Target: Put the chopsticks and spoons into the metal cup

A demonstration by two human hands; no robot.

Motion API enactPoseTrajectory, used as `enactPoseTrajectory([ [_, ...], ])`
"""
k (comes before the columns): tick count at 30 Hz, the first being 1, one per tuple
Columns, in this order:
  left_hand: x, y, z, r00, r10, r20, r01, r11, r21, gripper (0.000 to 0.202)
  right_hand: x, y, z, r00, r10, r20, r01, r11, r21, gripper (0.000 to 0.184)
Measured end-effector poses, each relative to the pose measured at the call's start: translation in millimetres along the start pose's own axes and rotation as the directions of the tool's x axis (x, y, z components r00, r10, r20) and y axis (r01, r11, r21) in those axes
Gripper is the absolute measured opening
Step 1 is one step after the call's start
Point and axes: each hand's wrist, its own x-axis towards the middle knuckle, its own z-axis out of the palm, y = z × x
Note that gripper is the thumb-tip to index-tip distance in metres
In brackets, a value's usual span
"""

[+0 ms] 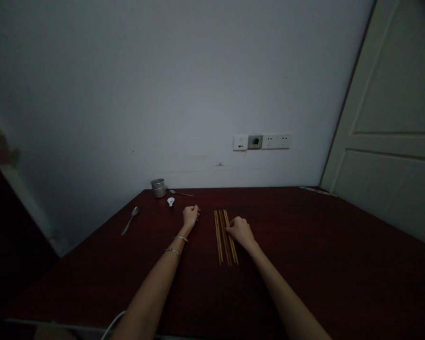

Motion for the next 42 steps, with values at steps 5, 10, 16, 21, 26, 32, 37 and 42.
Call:
enactPoseTrajectory([
  [5,-0.3,-1.2,-0.3,1.0,0.018,0.002,-0.018,1.0,-0.009,0.035,1.3,1.5,1.1,1.0,0.03,0.009,-0.03,1.0,0.007,0.021],
  [10,-2.3,-0.1,-1.6,1.0,0.029,0.004,-0.029,0.999,-0.016,0.034,1.7,1.5,0.8,0.999,0.02,0.025,-0.02,1.0,0.016,0.022],
  [16,-3.5,1.2,-1.4,1.0,0.014,0.007,-0.014,0.999,-0.028,0.032,4.1,3.8,-1.9,1.0,-0.003,0.014,0.003,1.0,-0.001,0.024],
  [21,-6.1,4.8,-1.5,1.0,-0.004,0.014,0.005,0.999,-0.032,0.032,4.9,-2.3,-15.8,1.0,-0.015,-0.006,0.015,1.0,-0.014,0.026],
  [26,-9.5,9.9,-3.7,0.999,-0.02,0.036,0.021,0.999,-0.028,0.032,15.7,-12.2,-26.3,0.999,-0.05,0.003,0.05,0.998,-0.049,0.027],
  [32,-15.4,17.3,-8.0,0.994,-0.048,0.096,0.052,0.998,-0.042,0.029,42.6,10.4,-17.3,0.986,-0.165,-0.033,0.156,0.972,-0.177,0.032],
  [37,-11.0,36.9,-32.8,0.976,0.014,0.218,-0.004,0.999,-0.046,0.033,59.6,51.2,-2.6,0.98,-0.19,-0.066,0.152,0.913,-0.378,0.043],
  [42,21.7,68.5,-67.4,0.959,0.183,0.214,-0.192,0.981,0.023,0.035,64.5,68.2,4.4,0.98,-0.196,-0.042,0.162,0.896,-0.414,0.046],
])
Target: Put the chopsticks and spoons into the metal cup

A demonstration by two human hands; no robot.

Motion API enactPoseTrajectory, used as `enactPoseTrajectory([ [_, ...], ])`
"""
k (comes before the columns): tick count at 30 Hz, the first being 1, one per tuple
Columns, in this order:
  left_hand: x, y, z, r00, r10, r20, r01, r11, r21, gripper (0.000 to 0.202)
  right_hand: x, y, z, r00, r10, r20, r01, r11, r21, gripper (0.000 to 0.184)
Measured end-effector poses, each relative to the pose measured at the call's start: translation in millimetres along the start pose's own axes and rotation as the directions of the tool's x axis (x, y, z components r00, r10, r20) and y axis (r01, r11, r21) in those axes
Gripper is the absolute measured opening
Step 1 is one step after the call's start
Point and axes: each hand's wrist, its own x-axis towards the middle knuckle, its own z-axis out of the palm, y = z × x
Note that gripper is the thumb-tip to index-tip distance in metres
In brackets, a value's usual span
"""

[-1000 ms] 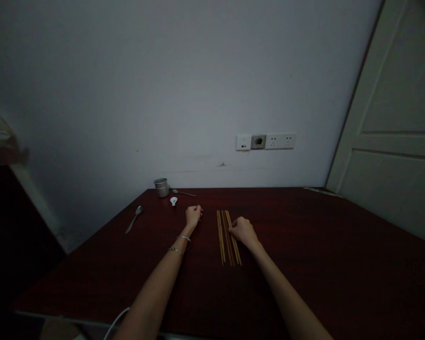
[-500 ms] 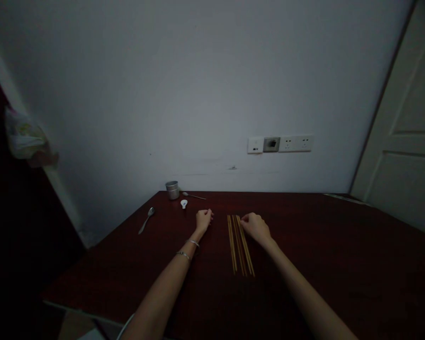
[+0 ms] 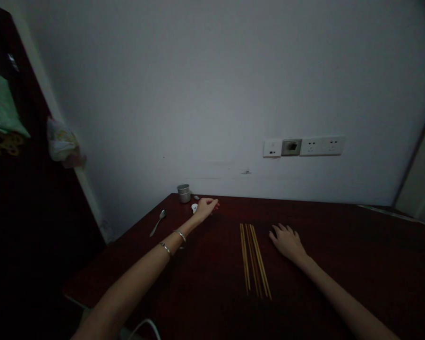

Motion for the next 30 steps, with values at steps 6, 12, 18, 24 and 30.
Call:
enactPoseTrajectory([
  [6,57.8,-1.1,-35.0,0.99,0.085,0.117,-0.137,0.802,0.581,0.022,-1.0,-1.2,1.7,0.998,-0.027,-0.048,0.026,0.999,-0.026,0.043],
  [12,93.0,-41.3,-43.0,0.966,0.011,0.257,-0.223,0.531,0.817,0.02,0.8,-0.8,4.3,0.998,-0.011,-0.058,0.01,1.0,-0.024,0.043],
  [18,117.0,-80.2,-31.3,0.933,-0.062,0.355,-0.301,0.405,0.863,0.02,1.6,-0.6,2.0,0.997,-0.008,-0.082,0.008,1.0,-0.004,0.041],
  [24,136.0,-92.9,-15.6,0.904,-0.092,0.416,-0.37,0.316,0.874,0.024,0.9,-0.5,-1.0,0.995,-0.006,-0.103,0.007,1.0,0.006,0.04],
  [30,140.1,-98.0,-4.5,0.899,-0.098,0.427,-0.397,0.232,0.888,0.02,0.1,-1.6,-3.7,0.994,-0.006,-0.108,0.008,1.0,0.022,0.039],
])
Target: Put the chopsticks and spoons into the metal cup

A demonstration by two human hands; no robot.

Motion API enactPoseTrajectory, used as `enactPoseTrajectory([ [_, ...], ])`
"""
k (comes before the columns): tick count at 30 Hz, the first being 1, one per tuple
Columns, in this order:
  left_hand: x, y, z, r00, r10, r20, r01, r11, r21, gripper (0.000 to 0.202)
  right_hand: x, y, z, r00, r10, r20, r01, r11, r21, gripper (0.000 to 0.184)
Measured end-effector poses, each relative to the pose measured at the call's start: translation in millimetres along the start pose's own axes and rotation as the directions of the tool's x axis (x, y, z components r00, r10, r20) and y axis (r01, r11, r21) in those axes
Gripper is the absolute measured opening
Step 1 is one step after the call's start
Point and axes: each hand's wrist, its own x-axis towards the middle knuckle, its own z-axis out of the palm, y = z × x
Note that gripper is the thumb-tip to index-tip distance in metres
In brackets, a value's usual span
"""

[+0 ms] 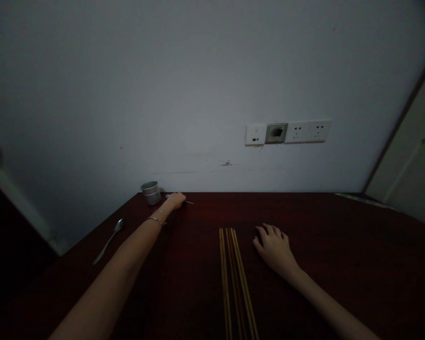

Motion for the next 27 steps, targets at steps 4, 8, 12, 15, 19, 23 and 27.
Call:
enactPoseTrajectory([
  [4,2.6,0.7,3.2,1.0,0.013,-0.019,-0.012,0.999,0.041,0.021,0.1,0.1,0.8,1.0,0.001,0.0,-0.001,1.0,-0.001,0.039],
  [8,4.1,0.7,3.8,0.998,0.045,-0.032,-0.043,0.997,0.068,0.023,0.2,0.7,2.0,1.0,0.004,-0.004,-0.004,1.0,-0.005,0.039],
  [12,5.0,-0.6,4.4,0.996,0.076,-0.043,-0.073,0.994,0.08,0.022,0.7,0.9,2.2,1.0,0.003,-0.004,-0.003,1.0,0.004,0.039],
  [15,6.3,-2.4,5.9,0.995,0.092,-0.048,-0.088,0.993,0.08,0.021,1.0,0.8,1.6,1.0,0.002,0.003,-0.002,1.0,0.0,0.039],
  [19,8.2,-3.6,7.4,0.992,0.112,-0.053,-0.107,0.991,0.08,0.02,0.7,0.3,0.8,1.0,0.008,0.006,-0.007,1.0,-0.012,0.038],
  [23,7.1,-4.0,3.5,0.99,0.131,-0.06,-0.126,0.988,0.087,0.019,0.3,0.3,1.5,1.0,0.004,-0.013,-0.004,1.0,-0.01,0.038],
  [27,2.9,-5.1,-12.9,0.989,0.115,-0.089,-0.105,0.989,0.108,0.02,0.7,0.6,1.1,1.0,0.002,-0.013,-0.002,1.0,-0.001,0.038],
])
